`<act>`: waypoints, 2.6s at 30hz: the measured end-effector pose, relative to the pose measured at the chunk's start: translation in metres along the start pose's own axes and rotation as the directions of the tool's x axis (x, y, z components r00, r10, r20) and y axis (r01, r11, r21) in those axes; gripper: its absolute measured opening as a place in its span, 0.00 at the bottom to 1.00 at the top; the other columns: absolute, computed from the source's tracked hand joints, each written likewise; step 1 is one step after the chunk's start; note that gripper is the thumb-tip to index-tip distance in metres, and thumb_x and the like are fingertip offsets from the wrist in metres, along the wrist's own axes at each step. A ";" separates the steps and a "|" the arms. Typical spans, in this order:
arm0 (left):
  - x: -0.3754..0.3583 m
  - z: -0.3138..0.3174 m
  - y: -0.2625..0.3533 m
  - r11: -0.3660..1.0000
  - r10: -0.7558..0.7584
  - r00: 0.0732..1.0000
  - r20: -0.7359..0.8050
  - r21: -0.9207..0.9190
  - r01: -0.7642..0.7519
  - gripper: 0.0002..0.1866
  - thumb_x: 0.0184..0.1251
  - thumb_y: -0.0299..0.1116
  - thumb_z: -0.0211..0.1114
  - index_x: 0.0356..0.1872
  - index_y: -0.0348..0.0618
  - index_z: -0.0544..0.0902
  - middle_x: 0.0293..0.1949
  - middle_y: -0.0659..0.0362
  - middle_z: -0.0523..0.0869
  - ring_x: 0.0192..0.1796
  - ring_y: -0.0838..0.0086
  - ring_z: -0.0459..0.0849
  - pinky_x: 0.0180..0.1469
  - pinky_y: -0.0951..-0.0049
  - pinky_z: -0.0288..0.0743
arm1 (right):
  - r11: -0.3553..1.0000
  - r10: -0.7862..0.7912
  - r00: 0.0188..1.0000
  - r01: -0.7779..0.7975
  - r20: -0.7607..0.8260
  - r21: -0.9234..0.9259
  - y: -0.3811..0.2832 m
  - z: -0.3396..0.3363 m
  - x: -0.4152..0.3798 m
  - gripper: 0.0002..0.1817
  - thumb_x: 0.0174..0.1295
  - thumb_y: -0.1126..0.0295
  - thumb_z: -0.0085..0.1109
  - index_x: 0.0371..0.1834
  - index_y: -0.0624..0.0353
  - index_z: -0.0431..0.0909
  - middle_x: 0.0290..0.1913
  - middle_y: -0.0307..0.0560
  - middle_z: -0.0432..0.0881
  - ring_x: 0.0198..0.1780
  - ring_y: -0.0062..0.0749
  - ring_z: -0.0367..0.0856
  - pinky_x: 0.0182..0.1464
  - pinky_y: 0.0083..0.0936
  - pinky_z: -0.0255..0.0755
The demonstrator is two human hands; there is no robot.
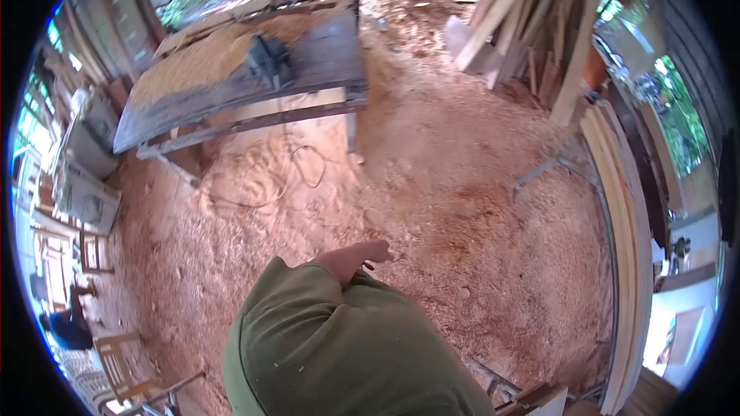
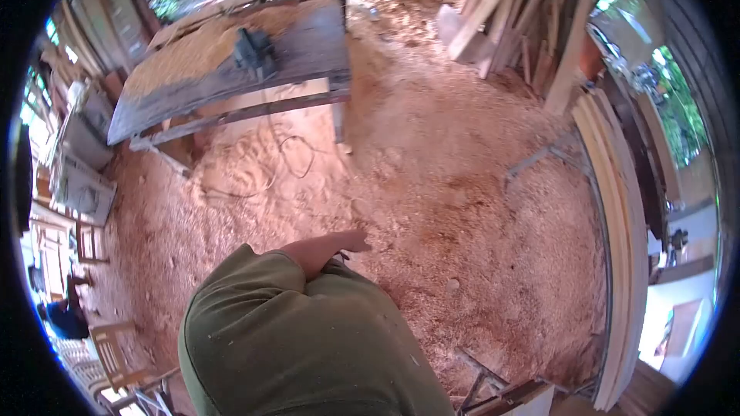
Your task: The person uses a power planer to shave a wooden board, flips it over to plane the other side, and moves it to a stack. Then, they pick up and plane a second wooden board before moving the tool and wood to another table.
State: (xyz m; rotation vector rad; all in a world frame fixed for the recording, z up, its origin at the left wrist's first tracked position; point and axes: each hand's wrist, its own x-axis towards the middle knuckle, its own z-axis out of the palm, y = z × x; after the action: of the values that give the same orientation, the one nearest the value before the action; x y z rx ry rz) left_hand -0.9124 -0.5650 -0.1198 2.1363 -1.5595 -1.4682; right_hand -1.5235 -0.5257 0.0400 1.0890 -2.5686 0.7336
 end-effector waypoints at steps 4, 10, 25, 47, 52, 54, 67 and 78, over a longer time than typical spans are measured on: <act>-0.021 -0.009 -0.140 0.995 -0.087 0.993 -0.084 0.043 0.091 0.30 0.64 0.52 0.61 0.57 0.37 0.81 0.57 0.37 0.82 0.60 0.47 0.81 0.58 0.53 0.77 | 0.968 -0.116 0.952 0.044 0.284 0.248 -0.096 0.009 -0.065 0.22 0.70 0.56 0.52 0.61 0.57 0.69 0.52 0.45 0.76 0.41 0.25 0.79 0.38 0.28 0.73; -0.189 -0.062 -0.271 0.766 -0.566 0.798 -0.208 -0.490 0.416 0.30 0.63 0.52 0.61 0.54 0.35 0.83 0.55 0.38 0.84 0.58 0.47 0.82 0.59 0.52 0.76 | 0.913 -0.225 0.633 -0.127 0.741 0.387 -0.224 0.027 -0.159 0.19 0.70 0.55 0.53 0.55 0.56 0.71 0.45 0.43 0.76 0.37 0.26 0.78 0.34 0.28 0.72; -0.330 0.004 -0.364 -0.078 -0.961 0.245 0.126 -0.978 0.195 0.35 0.58 0.55 0.64 0.52 0.28 0.83 0.53 0.34 0.84 0.60 0.44 0.82 0.61 0.56 0.76 | 0.994 -0.101 -0.129 -0.046 0.987 0.095 -0.560 0.157 -0.318 0.14 0.69 0.52 0.56 0.40 0.51 0.76 0.28 0.37 0.76 0.27 0.27 0.76 0.26 0.26 0.70; -0.430 -0.102 -0.694 -0.435 -0.893 0.206 0.400 -0.650 -0.623 0.17 0.67 0.43 0.63 0.38 0.35 0.86 0.32 0.52 0.88 0.33 0.69 0.87 0.33 0.66 0.79 | -0.553 -0.622 -0.747 0.208 -0.234 0.807 -0.839 -0.233 -1.275 0.33 0.66 0.52 0.59 0.69 0.61 0.69 0.65 0.63 0.73 0.69 0.52 0.67 0.70 0.39 0.61; -0.497 -0.179 -0.806 -0.273 -0.957 0.200 0.209 -0.878 -0.392 0.27 0.59 0.52 0.64 0.41 0.32 0.87 0.41 0.39 0.88 0.49 0.50 0.88 0.52 0.59 0.79 | -0.639 -0.729 -0.662 0.568 -0.175 0.519 -0.805 -0.235 -1.341 0.35 0.66 0.48 0.53 0.73 0.54 0.63 0.72 0.61 0.62 0.71 0.60 0.59 0.70 0.58 0.50; -0.467 -0.182 -0.876 -0.338 -0.941 0.125 0.314 -0.879 -0.335 0.27 0.60 0.53 0.64 0.40 0.34 0.88 0.41 0.39 0.88 0.49 0.48 0.87 0.52 0.57 0.79 | -0.660 -0.703 -0.690 0.544 -0.172 0.518 -0.807 -0.235 -1.340 0.35 0.67 0.48 0.53 0.73 0.54 0.63 0.72 0.61 0.62 0.71 0.60 0.59 0.70 0.58 0.50; -0.474 -0.294 -1.042 -0.232 -0.955 0.288 0.074 -0.794 -0.562 0.43 0.50 0.60 0.72 0.51 0.22 0.81 0.51 0.37 0.86 0.54 0.51 0.85 0.58 0.63 0.76 | -0.732 -0.628 -0.740 0.457 -0.241 0.504 -0.813 -0.227 -1.340 0.36 0.66 0.50 0.53 0.74 0.58 0.63 0.70 0.62 0.63 0.70 0.59 0.59 0.69 0.55 0.51; -0.431 -0.316 -1.074 0.013 -0.966 0.225 -0.125 -0.898 -0.440 0.27 0.36 0.38 0.79 0.39 0.31 0.86 0.35 0.46 0.90 0.39 0.61 0.89 0.43 0.65 0.81 | -0.717 -0.636 -0.726 0.431 -0.260 0.548 -0.816 -0.226 -1.339 0.38 0.64 0.48 0.55 0.73 0.58 0.65 0.69 0.63 0.64 0.69 0.60 0.59 0.70 0.56 0.51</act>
State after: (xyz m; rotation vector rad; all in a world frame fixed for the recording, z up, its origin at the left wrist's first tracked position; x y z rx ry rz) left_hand 0.0410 0.1388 -0.3096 1.6052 0.7237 -0.4072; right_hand -0.0038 -0.0880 -0.0407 3.1626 0.3217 0.2171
